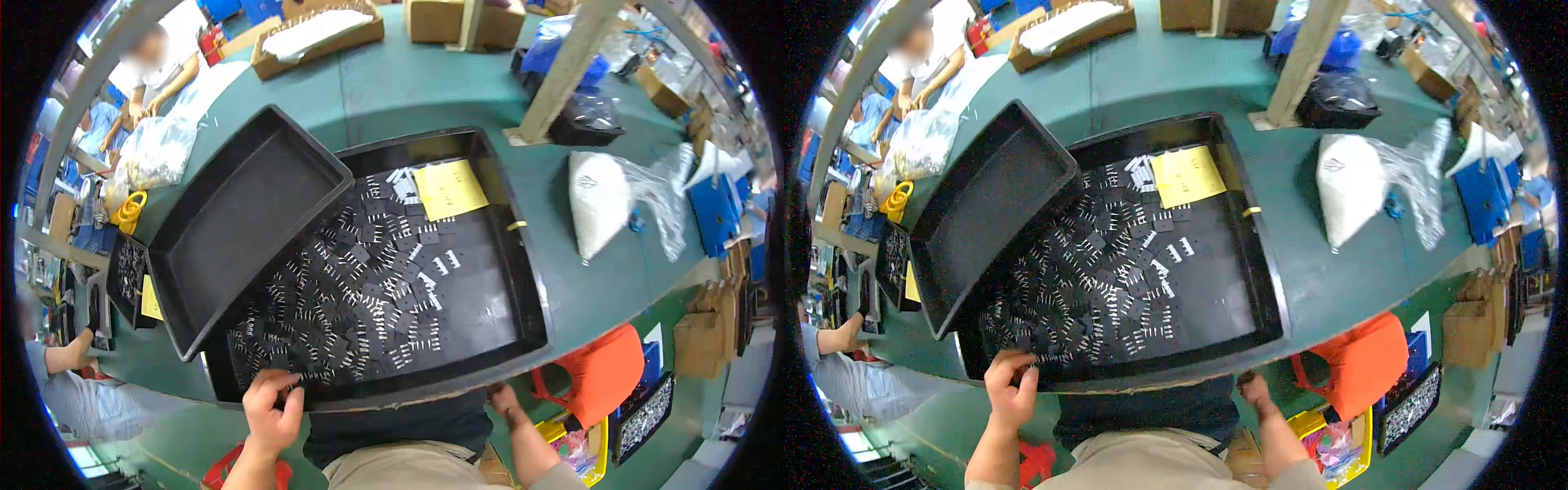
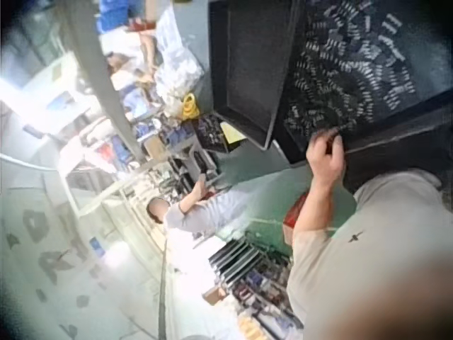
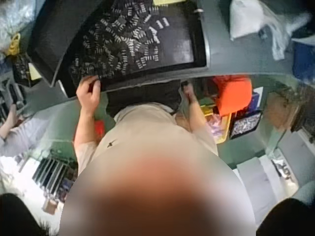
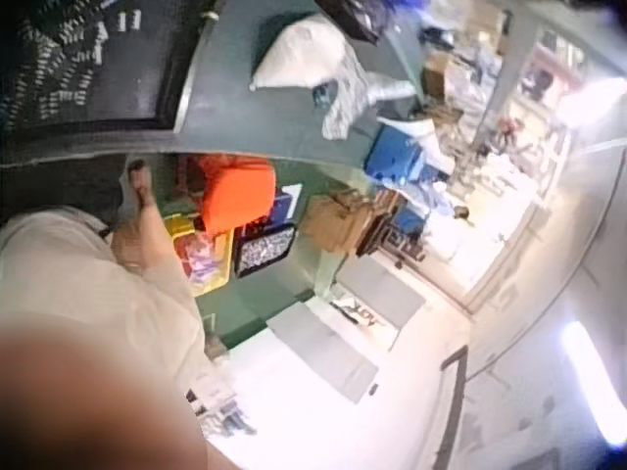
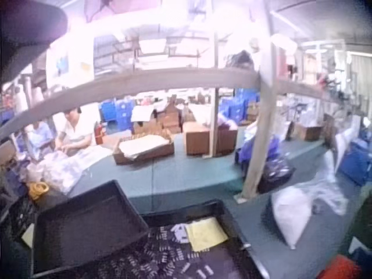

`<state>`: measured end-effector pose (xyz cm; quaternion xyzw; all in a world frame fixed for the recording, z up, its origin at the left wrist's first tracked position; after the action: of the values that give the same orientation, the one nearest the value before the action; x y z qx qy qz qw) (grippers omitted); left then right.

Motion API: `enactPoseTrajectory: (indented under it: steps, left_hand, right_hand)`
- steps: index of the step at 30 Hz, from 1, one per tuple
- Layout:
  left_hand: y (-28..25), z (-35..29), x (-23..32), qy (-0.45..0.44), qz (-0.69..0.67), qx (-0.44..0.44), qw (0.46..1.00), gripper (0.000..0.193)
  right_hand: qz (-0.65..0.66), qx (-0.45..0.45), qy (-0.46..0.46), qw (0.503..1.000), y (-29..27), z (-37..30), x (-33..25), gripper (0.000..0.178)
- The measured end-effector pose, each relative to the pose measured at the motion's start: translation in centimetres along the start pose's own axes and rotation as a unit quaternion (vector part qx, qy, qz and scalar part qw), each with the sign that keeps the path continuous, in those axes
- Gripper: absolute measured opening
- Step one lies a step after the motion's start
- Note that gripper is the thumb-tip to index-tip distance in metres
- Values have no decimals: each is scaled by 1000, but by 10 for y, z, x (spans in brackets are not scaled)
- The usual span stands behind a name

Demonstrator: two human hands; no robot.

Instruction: The person sorts small black and white plastic components from a tray and assembles them by hand. They pick up a black base and insert white pins into it, repeating the process to create small assemblies. The person places the finished units into a separate tray on the table.

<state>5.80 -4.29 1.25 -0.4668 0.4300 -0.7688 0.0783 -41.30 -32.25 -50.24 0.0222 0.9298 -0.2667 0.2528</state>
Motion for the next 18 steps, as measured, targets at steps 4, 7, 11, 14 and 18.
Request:
enactPoseTrajectory:
  steps: [4,7,11,14,18]
  left_hand:
    - [5,5,22,-11,-50,-85,995,24]
    - [27,27,55,81,-51,-212,973,27]
    - [55,54,70,152,-39,-313,937,30]
    - [73,74,66,164,-53,-328,929,31]
    - [86,87,43,126,-108,-295,941,29]
  right_hand:
    - [19,-190,-105,976,-144,-148,-264,31]
    - [156,-255,-335,893,-199,-248,-401,14]
    - [-88,2,-525,846,-233,-250,-549,9]
    - [-280,204,-460,818,-238,-174,-590,16]
    - [-410,295,-462,729,-236,-90,-623,19]
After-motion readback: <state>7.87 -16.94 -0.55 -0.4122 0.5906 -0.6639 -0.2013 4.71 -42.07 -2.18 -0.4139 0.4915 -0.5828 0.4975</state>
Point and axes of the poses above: each hand's wrist, its own z-axis towards the middle knuckle, its own y-axis out of the palm, x = y × z, the point moved 7 cm from there along z, towards the middle knuckle, and after that the axes turned 6 degrees about z, right-handed, at the moved point
